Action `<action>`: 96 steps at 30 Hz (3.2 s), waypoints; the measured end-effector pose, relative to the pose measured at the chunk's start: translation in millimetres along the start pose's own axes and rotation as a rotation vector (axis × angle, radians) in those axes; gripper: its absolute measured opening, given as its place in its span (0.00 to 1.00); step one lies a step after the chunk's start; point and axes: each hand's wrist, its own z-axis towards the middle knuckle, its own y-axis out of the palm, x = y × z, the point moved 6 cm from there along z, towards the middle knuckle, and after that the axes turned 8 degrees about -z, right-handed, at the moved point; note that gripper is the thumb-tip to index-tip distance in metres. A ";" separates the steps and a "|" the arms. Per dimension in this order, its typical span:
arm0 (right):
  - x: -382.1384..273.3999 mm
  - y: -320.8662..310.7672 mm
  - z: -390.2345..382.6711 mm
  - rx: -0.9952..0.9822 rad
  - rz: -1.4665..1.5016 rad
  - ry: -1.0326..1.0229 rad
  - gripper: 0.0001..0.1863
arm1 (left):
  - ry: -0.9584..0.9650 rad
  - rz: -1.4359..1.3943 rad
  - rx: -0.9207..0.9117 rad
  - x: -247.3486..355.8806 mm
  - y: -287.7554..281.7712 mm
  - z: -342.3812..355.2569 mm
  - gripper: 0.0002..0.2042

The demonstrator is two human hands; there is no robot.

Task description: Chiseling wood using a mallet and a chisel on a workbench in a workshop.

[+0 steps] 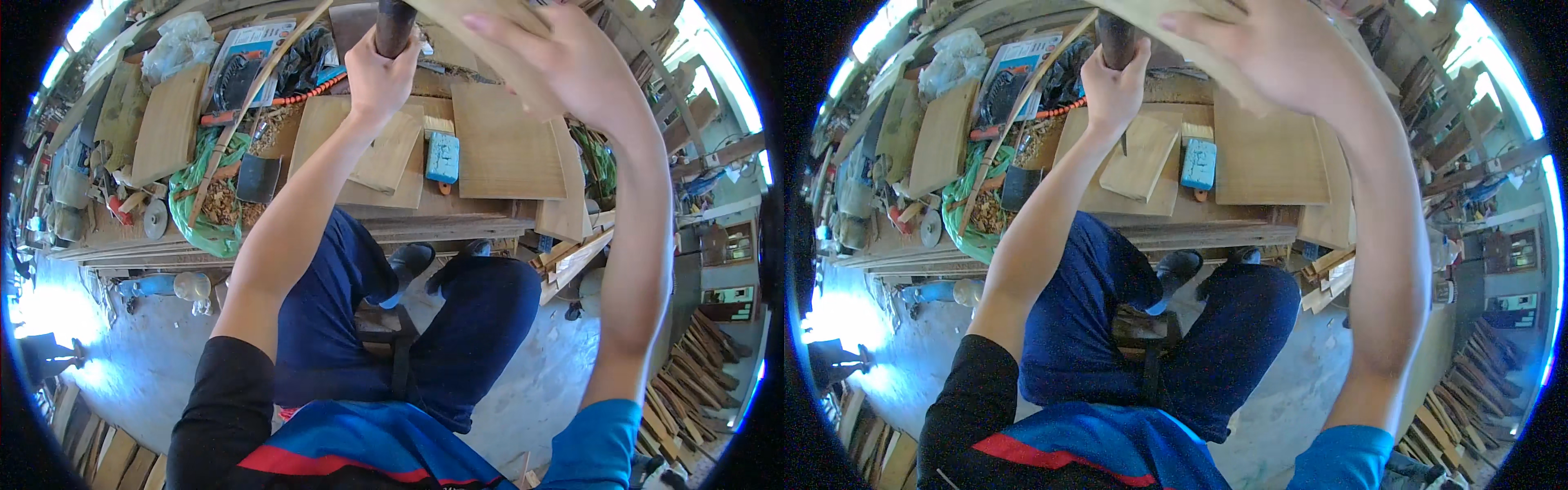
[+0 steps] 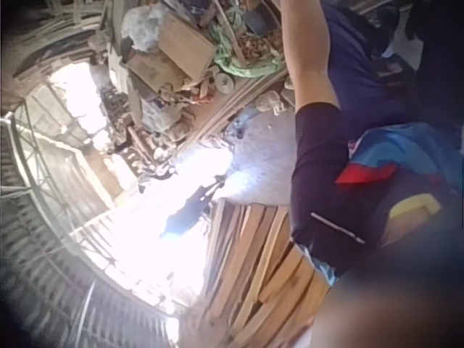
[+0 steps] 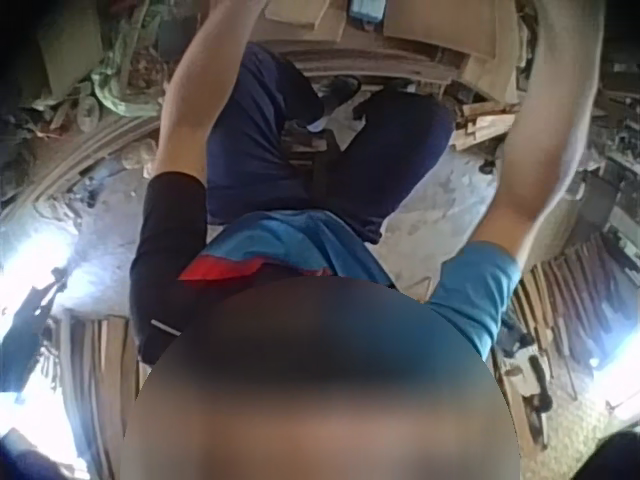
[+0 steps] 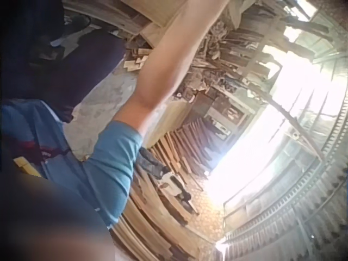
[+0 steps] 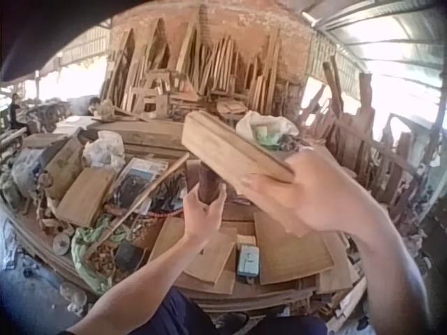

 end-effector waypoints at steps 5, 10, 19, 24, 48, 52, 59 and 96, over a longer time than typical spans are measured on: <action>22.0 12.0 -61.9 0.508 0.114 0.842 0.28 | -0.075 -0.135 0.015 -10.2 -25.5 2.6 0.12; 90.1 108.0 -187.4 0.835 0.458 1.077 0.26 | -0.156 -0.452 0.260 -3.0 -73.1 12.5 0.18; 108.7 113.4 -198.5 0.708 0.501 1.190 0.24 | -0.162 -0.408 0.078 -9.9 -93.2 23.0 0.20; 106.4 124.3 -196.8 0.560 0.373 1.171 0.21 | -0.305 -1.292 -0.237 0.3 -48.8 5.0 0.14; 108.9 141.9 -196.0 0.364 0.223 1.161 0.20 | -0.257 -0.518 -0.215 3.2 -48.7 -2.5 0.14; 104.8 144.6 -188.9 0.347 0.235 1.159 0.21 | -0.215 -0.452 -0.190 -0.7 -55.9 0.8 0.17; 105.8 143.2 -190.7 0.362 0.229 1.161 0.20 | -0.096 -0.373 0.045 5.0 -60.2 1.9 0.15; 105.3 141.3 -193.1 0.402 0.179 1.072 0.24 | -0.327 -0.326 -0.334 -17.5 22.4 0.9 0.23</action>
